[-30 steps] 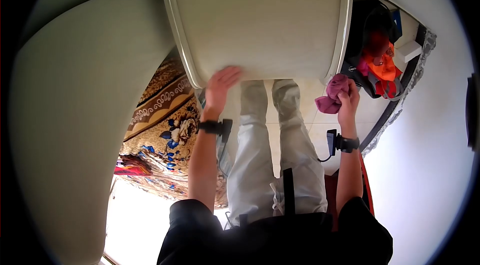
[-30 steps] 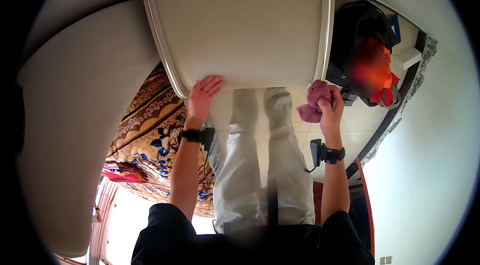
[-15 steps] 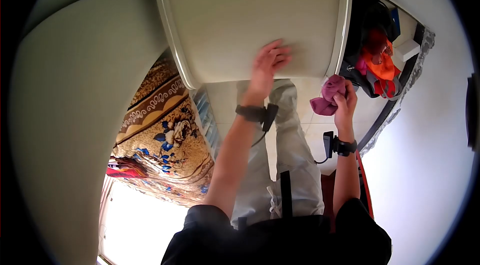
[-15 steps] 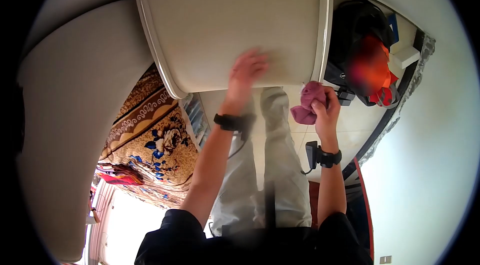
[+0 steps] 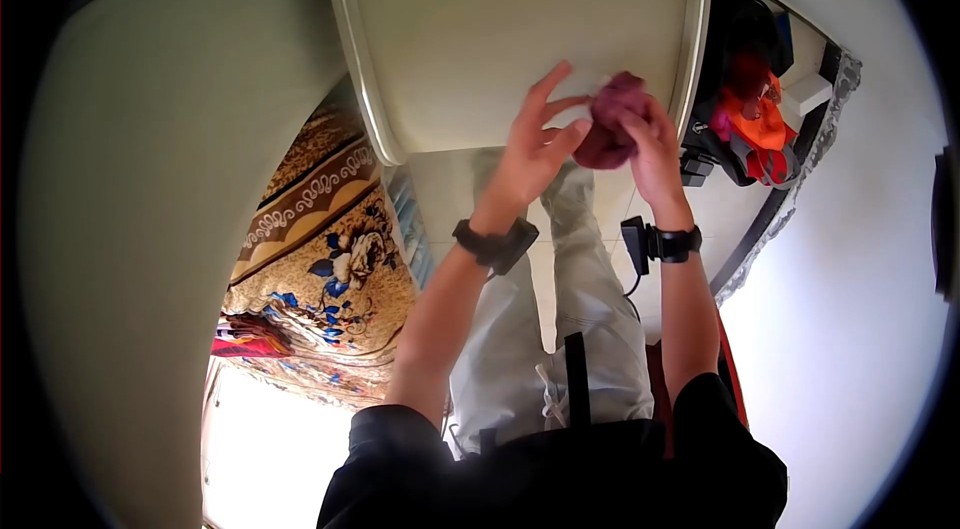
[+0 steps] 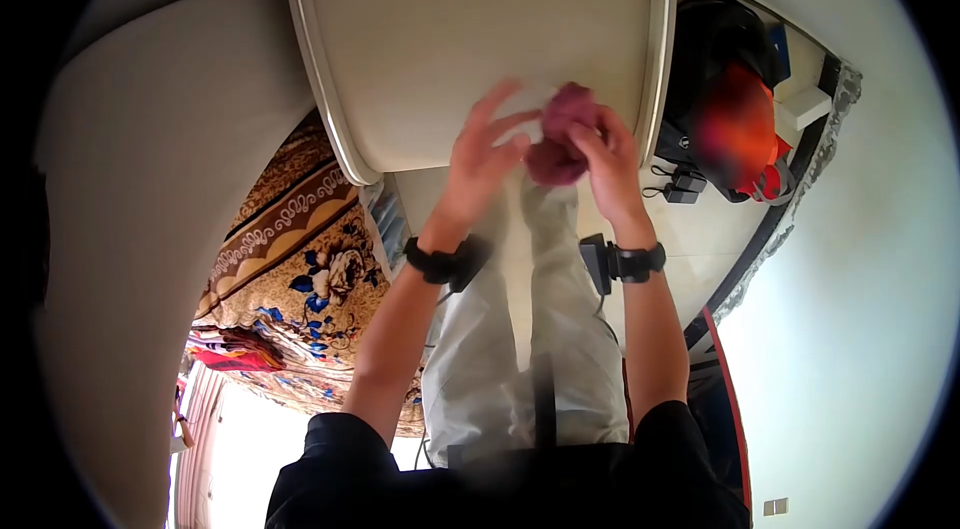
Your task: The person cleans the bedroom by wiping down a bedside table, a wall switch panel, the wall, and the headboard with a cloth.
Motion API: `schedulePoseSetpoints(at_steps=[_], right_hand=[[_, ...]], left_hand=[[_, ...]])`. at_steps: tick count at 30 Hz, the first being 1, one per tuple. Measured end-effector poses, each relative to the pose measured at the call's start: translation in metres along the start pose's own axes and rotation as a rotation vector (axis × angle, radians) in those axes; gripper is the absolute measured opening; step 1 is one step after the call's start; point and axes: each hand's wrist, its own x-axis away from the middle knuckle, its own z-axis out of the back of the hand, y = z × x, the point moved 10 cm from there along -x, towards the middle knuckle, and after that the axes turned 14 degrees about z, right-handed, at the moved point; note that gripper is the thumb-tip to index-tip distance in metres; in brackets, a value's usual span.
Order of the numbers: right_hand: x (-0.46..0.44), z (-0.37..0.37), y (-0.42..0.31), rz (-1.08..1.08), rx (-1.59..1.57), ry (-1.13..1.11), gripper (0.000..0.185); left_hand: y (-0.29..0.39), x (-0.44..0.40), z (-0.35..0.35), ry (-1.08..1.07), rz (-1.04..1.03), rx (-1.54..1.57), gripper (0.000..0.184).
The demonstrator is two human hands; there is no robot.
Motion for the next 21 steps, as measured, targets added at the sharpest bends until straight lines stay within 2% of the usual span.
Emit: schedulePoseSetpoints(at_steps=[1, 4, 5, 8, 12, 15, 17, 19, 21], right_hand=[[-0.003, -0.019, 0.002, -0.063, -0.003, -0.062, 0.037], [-0.004, -0.079, -0.006, -0.132, 0.21, -0.396, 0.043], [-0.006, -0.093, -0.012, -0.059, 0.139, -0.404, 0.044], [0.001, -0.1, -0.006, -0.138, -0.15, -0.253, 0.041], [-0.003, -0.073, 0.0, -0.037, -0.105, -0.045, 0.031], [-0.007, -0.064, 0.0, -0.031, -0.057, 0.008, 0.027], [-0.014, -0.052, 0.005, 0.003, -0.005, 0.079, 0.025], [-0.023, -0.05, 0.0, 0.14, 0.192, 0.074, 0.022], [-0.033, -0.053, -0.007, 0.298, 0.51, 0.034, 0.021]], left_hand=[[0.009, 0.007, 0.008, 0.074, -0.095, -0.034, 0.065], [0.047, 0.026, 0.018, 0.141, -0.338, -0.568, 0.077], [0.036, 0.022, 0.029, 0.096, -0.3, -0.617, 0.074], [0.029, 0.02, 0.07, 0.185, -0.061, -0.441, 0.063], [0.021, 0.026, 0.093, 0.348, 0.024, -0.282, 0.05], [0.016, 0.031, 0.087, 0.449, 0.03, -0.41, 0.051], [0.025, 0.032, 0.074, 0.541, -0.127, -0.612, 0.053], [0.032, 0.032, 0.053, 0.616, -0.289, -0.829, 0.054], [0.021, 0.024, 0.046, 0.672, -0.241, -0.878, 0.052]])
